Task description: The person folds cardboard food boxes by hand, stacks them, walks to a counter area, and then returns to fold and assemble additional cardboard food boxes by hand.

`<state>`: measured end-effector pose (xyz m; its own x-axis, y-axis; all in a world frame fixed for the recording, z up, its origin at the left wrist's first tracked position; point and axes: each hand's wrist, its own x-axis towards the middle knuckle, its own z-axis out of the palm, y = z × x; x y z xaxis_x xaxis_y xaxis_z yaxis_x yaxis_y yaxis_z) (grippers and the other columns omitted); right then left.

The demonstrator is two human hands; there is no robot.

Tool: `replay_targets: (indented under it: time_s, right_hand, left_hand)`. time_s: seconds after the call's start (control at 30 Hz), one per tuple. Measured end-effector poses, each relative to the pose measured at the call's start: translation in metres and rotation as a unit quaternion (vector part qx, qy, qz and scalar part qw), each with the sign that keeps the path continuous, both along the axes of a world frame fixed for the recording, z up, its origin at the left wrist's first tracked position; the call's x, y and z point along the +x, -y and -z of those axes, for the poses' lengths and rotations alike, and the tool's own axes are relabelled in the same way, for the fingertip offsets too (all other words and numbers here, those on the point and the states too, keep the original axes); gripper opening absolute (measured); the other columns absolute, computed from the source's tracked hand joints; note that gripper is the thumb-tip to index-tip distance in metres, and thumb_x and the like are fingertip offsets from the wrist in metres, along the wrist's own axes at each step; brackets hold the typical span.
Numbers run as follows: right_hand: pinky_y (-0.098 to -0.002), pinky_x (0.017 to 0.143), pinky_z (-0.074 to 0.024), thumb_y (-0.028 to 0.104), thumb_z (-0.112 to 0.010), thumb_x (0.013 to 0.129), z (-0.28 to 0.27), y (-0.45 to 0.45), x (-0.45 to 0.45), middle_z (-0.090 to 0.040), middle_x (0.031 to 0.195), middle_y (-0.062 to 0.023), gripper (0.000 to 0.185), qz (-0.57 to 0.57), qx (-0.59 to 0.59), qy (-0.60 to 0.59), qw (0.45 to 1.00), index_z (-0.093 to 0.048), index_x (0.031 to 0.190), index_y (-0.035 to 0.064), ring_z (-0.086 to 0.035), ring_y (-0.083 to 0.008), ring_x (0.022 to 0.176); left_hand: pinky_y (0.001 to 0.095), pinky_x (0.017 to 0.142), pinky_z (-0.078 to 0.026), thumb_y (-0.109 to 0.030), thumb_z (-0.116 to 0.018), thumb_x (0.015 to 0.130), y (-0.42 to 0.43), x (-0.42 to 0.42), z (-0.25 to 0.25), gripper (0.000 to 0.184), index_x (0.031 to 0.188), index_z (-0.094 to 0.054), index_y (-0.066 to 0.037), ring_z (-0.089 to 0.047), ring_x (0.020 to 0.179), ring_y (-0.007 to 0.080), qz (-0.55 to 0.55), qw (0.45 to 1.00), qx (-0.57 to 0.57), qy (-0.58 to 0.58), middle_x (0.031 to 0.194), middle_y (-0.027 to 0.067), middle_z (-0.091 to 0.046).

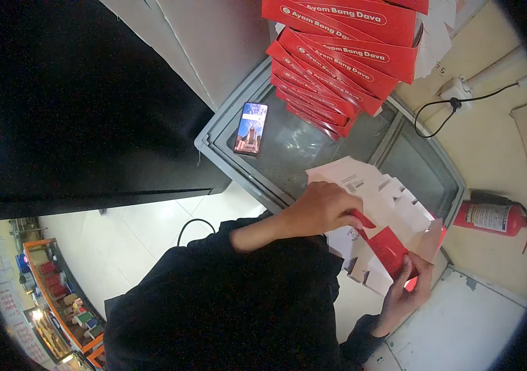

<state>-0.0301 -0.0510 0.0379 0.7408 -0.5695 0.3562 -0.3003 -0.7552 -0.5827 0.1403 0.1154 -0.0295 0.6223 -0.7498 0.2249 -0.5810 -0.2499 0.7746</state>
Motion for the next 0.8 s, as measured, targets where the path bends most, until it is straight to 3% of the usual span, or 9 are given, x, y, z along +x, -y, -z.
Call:
replay_targets:
  time_s: [0.03, 0.13, 0.23, 0.27, 0.37, 0.47, 0.57, 0.67, 0.8]
  right_hand:
    - [-0.0269, 0.064, -0.0458, -0.001, -0.065, 0.086, -0.002, -0.003, 0.002, -0.063, 0.082, -0.0093, 0.005, -0.018, -0.012, -0.021, 1.000, -0.065, 0.092, -0.0003, -0.058, -0.0177, 0.070]
    - [-0.0292, 0.062, -0.0451, -0.006, -0.066, 0.082, -0.001, -0.023, 0.015, -0.063, 0.082, -0.0089, 0.013, -0.072, -0.024, -0.045, 0.996, -0.066, 0.091, 0.0033, -0.056, -0.0198, 0.069]
    - [-0.0307, 0.065, -0.0439, -0.008, -0.066, 0.080, -0.004, -0.043, 0.029, -0.064, 0.083, -0.0086, 0.016, -0.108, -0.051, -0.036, 0.992, -0.066, 0.090, 0.0046, -0.056, -0.0215, 0.072]
    - [-0.0305, 0.069, -0.0419, -0.008, -0.065, 0.079, -0.002, -0.043, 0.028, -0.064, 0.083, -0.0084, 0.017, -0.126, -0.043, -0.022, 0.991, -0.065, 0.089, 0.0053, -0.055, -0.0219, 0.073]
    - [-0.0304, 0.070, -0.0409, -0.009, -0.066, 0.077, 0.003, -0.035, 0.020, -0.064, 0.082, -0.0081, 0.017, -0.150, -0.012, -0.004, 0.989, -0.064, 0.087, 0.0054, -0.054, -0.0214, 0.071]
    - [-0.0304, 0.067, -0.0402, -0.008, -0.067, 0.077, 0.009, -0.029, 0.016, -0.062, 0.080, -0.0072, 0.016, -0.133, -0.045, 0.037, 0.989, -0.063, 0.087, 0.0050, -0.053, -0.0208, 0.070]
    - [-0.0301, 0.064, -0.0391, -0.007, -0.067, 0.078, 0.008, -0.026, 0.007, -0.060, 0.078, -0.0065, 0.016, -0.093, -0.016, 0.052, 0.994, -0.062, 0.088, 0.0044, -0.051, -0.0212, 0.067]
    - [-0.0298, 0.062, -0.0386, -0.006, -0.068, 0.079, 0.008, -0.025, -0.005, -0.059, 0.076, -0.0064, 0.014, -0.067, 0.007, 0.069, 0.995, -0.062, 0.088, 0.0043, -0.049, -0.0207, 0.066]
    - [-0.0316, 0.065, -0.0422, -0.003, -0.070, 0.080, 0.008, -0.012, -0.014, -0.061, 0.082, -0.0078, 0.014, -0.125, -0.053, 0.072, 0.988, -0.062, 0.090, 0.0039, -0.051, -0.0202, 0.070]
  left_hand:
    - [0.0405, 0.074, -0.046, -0.036, -0.070, 0.079, -0.002, 0.000, -0.004, 0.024, 0.086, -0.069, -0.013, -0.064, 0.079, 0.0258, -0.027, 0.999, -0.007, -0.028, 0.075, 0.0030, -0.066]
    - [0.0396, 0.070, -0.044, -0.028, -0.069, 0.075, 0.003, -0.005, -0.001, 0.019, 0.080, -0.066, -0.010, -0.061, 0.071, 0.0236, -0.046, 0.984, -0.106, 0.134, 0.064, 0.0045, -0.060]
    - [0.0373, 0.067, -0.041, -0.021, -0.066, 0.070, 0.012, -0.018, -0.031, 0.014, 0.075, -0.062, -0.009, -0.057, 0.066, 0.0204, -0.002, 0.968, 0.039, 0.250, 0.061, 0.0033, -0.056]
    - [0.0348, 0.069, -0.040, -0.018, -0.063, 0.068, 0.013, -0.020, -0.028, 0.011, 0.073, -0.061, -0.008, -0.056, 0.066, 0.0192, -0.027, 0.955, -0.047, 0.293, 0.060, 0.0024, -0.056]
    - [0.0337, 0.069, -0.040, -0.017, -0.063, 0.068, 0.008, -0.012, -0.037, 0.011, 0.072, -0.062, -0.007, -0.055, 0.066, 0.0190, 0.028, 0.939, -0.137, 0.315, 0.058, 0.0015, -0.055]
    - [0.0329, 0.066, -0.040, -0.017, -0.064, 0.066, 0.021, -0.019, -0.059, 0.012, 0.070, -0.062, -0.006, -0.055, 0.065, 0.0178, 0.103, 0.930, 0.037, 0.350, 0.056, 0.0011, -0.054]
    - [0.0326, 0.063, -0.040, -0.018, -0.066, 0.066, 0.034, -0.045, -0.077, 0.011, 0.068, -0.061, -0.009, -0.056, 0.063, 0.0165, 0.015, 0.908, 0.093, 0.409, 0.057, 0.0005, -0.057]
    - [0.0329, 0.062, -0.040, -0.020, -0.067, 0.067, 0.047, -0.058, -0.073, 0.013, 0.070, -0.061, -0.009, -0.057, 0.061, 0.0168, -0.030, 0.923, 0.056, 0.379, 0.057, 0.0006, -0.057]
    - [0.0314, 0.062, -0.041, -0.020, -0.067, 0.068, 0.060, -0.053, -0.077, 0.019, 0.079, -0.061, -0.007, -0.059, 0.063, 0.0183, 0.067, 0.932, 0.099, 0.342, 0.059, 0.0006, -0.058]
